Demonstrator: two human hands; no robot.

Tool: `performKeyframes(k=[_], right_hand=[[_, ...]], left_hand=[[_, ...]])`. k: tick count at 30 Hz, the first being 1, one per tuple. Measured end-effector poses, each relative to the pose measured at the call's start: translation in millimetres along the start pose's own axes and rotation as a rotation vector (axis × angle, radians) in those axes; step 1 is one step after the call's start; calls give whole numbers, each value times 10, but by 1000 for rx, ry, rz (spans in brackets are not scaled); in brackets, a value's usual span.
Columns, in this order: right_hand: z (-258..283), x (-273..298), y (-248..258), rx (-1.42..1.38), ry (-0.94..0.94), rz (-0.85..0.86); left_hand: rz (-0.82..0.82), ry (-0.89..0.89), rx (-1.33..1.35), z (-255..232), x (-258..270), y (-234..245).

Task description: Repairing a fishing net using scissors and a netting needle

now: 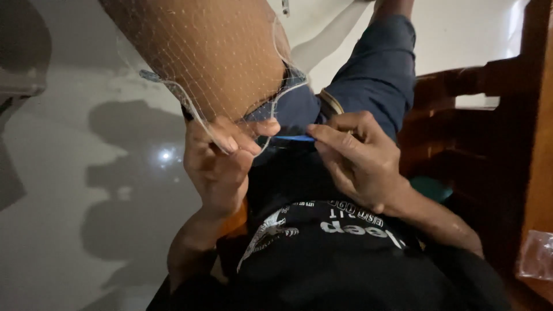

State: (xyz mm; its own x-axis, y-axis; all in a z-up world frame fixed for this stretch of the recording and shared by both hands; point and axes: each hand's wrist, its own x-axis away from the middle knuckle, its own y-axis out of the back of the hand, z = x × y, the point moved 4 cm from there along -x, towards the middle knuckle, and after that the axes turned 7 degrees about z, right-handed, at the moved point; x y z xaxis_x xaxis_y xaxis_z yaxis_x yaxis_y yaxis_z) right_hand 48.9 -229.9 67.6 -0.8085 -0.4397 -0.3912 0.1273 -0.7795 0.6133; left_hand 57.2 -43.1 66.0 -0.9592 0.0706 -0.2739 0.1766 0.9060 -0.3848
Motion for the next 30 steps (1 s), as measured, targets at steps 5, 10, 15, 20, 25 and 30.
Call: performKeyframes(k=[5, 10, 15, 20, 25, 30], right_hand=[[-65, 3, 22, 43, 4, 7], [-6, -222, 57, -145, 191, 65], [-15, -257, 63, -4, 310, 70], [-79, -304, -31, -172, 369, 29], [100, -342, -125, -287, 442, -184], [175, -351, -95, -427, 476, -218]], left_hand=[[104, -111, -59, 128, 126, 83], [68, -66, -186, -18, 20, -68], [92, -60, -86, -26, 20, -66], [129, -45, -16, -18, 26, -72], [114, -26, -88, 7, -31, -140], [108, 18, -136, 54, -13, -68]])
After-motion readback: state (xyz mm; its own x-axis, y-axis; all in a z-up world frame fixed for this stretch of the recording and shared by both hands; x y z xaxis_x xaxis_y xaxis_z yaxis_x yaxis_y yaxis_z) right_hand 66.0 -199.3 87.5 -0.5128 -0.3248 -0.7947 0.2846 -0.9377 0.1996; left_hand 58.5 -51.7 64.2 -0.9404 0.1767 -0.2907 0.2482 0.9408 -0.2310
